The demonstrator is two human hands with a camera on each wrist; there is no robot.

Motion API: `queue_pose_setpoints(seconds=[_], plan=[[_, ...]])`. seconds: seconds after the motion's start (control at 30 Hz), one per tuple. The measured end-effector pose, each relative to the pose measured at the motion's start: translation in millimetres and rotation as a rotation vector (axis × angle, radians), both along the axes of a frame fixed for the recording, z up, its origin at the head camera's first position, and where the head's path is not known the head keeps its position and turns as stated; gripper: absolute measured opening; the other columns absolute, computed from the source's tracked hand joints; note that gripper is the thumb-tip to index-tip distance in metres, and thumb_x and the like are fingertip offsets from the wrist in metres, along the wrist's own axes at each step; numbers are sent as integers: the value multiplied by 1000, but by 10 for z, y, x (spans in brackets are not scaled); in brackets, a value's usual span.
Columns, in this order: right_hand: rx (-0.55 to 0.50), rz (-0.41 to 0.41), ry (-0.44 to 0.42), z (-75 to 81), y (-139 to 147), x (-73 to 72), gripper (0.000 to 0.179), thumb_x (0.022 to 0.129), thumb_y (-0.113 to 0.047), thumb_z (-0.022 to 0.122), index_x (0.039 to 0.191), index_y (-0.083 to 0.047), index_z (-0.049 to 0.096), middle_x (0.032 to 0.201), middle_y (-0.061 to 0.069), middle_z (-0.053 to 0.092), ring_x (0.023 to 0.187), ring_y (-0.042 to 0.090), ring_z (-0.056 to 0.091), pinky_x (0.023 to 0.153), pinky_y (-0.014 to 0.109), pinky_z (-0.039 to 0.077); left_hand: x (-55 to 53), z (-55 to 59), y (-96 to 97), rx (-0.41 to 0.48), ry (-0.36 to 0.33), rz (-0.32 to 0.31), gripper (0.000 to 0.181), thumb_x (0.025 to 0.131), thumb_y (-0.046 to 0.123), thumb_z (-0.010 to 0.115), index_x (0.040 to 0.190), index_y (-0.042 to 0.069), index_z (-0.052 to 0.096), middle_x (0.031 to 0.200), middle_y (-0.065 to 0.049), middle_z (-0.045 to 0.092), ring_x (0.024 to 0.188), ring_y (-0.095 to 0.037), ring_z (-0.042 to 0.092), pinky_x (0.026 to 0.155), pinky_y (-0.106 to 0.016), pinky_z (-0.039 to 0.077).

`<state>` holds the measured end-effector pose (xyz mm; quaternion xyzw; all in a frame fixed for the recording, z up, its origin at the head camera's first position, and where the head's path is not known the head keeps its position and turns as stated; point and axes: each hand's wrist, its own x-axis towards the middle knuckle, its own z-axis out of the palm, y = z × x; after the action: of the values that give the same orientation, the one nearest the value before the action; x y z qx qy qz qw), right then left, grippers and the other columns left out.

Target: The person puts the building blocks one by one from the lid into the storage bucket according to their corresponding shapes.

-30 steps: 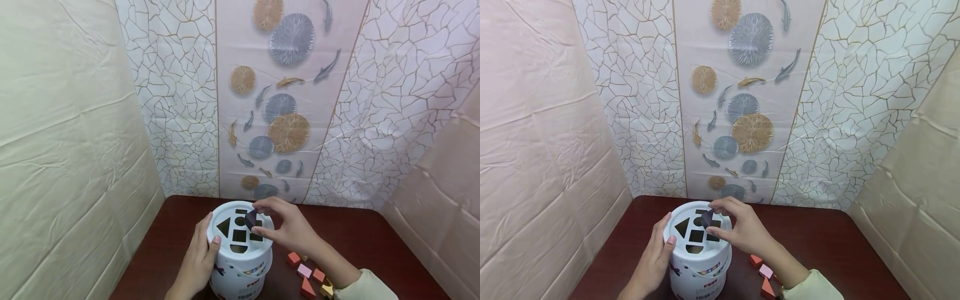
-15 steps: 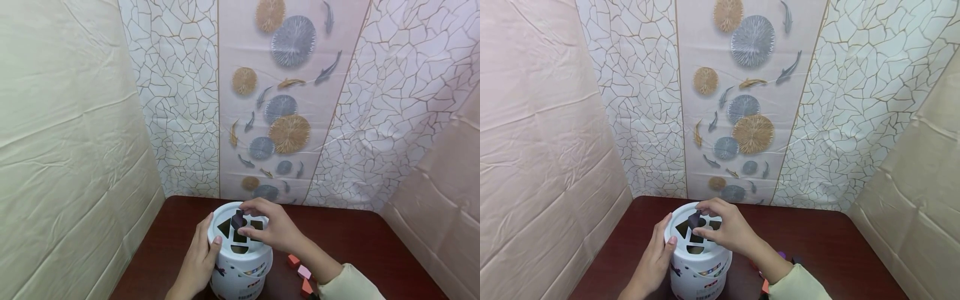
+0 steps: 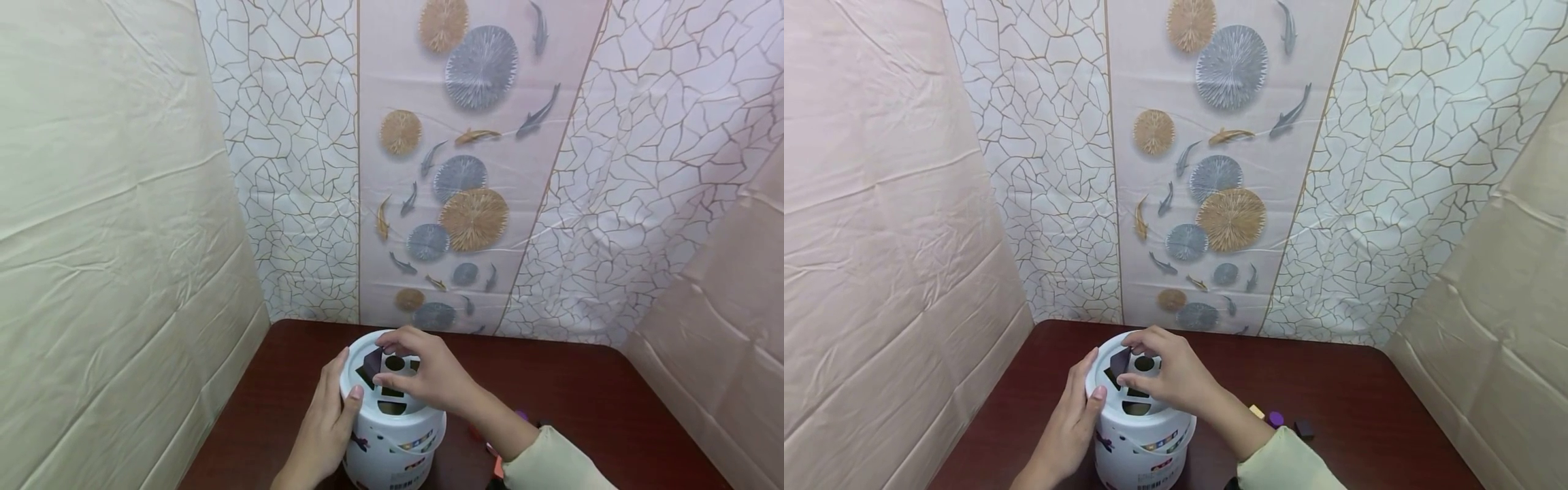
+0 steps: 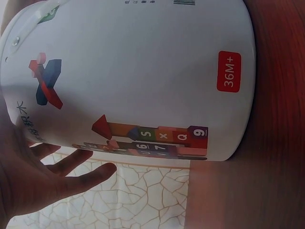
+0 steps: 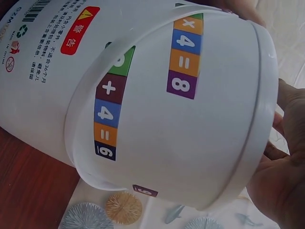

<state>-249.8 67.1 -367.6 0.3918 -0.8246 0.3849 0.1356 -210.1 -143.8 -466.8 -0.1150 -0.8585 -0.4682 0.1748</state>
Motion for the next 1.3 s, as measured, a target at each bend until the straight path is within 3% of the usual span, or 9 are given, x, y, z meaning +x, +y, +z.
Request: queue_pose_setpoints(seconds=[0.27, 0.7, 0.9, 1.3], plan=[[15, 10, 24, -45, -45, -29, 48, 83, -30, 85, 124, -12, 67, 115, 3, 69, 104, 22, 71, 93, 36, 60, -6, -13, 3, 7, 23, -4, 62, 107, 43, 49, 159, 44, 17, 158, 12, 33, 140, -18, 45, 109, -59, 46], [98, -56, 94, -62, -92, -14, 48, 81, -34, 87, 122, -17, 68, 117, -3, 70, 104, 15, 70, 91, 35, 58, -15, -8, 11, 7, 44, -17, 61, 107, 44, 47, 160, 44, 15, 159, 12, 33, 140, -18, 45, 109, -57, 46], [140, -106, 123, -53, -92, 10, 56, 81, -43, 85, 130, -21, 65, 122, -2, 70, 107, 14, 68, 90, 35, 58, -11, -9, 13, 14, 40, -22, 61, 107, 44, 46, 160, 44, 14, 159, 12, 32, 140, -18, 45, 108, -58, 46], [112, -66, 71, -35, 23, 52, 53, 85, -37, 83, 132, -21, 65, 124, -1, 71, 110, 15, 69, 91, 41, 60, -13, -51, -13, -1, 47, 2, 61, 107, 45, 46, 160, 45, 15, 157, 12, 34, 139, -18, 46, 108, -59, 46]])
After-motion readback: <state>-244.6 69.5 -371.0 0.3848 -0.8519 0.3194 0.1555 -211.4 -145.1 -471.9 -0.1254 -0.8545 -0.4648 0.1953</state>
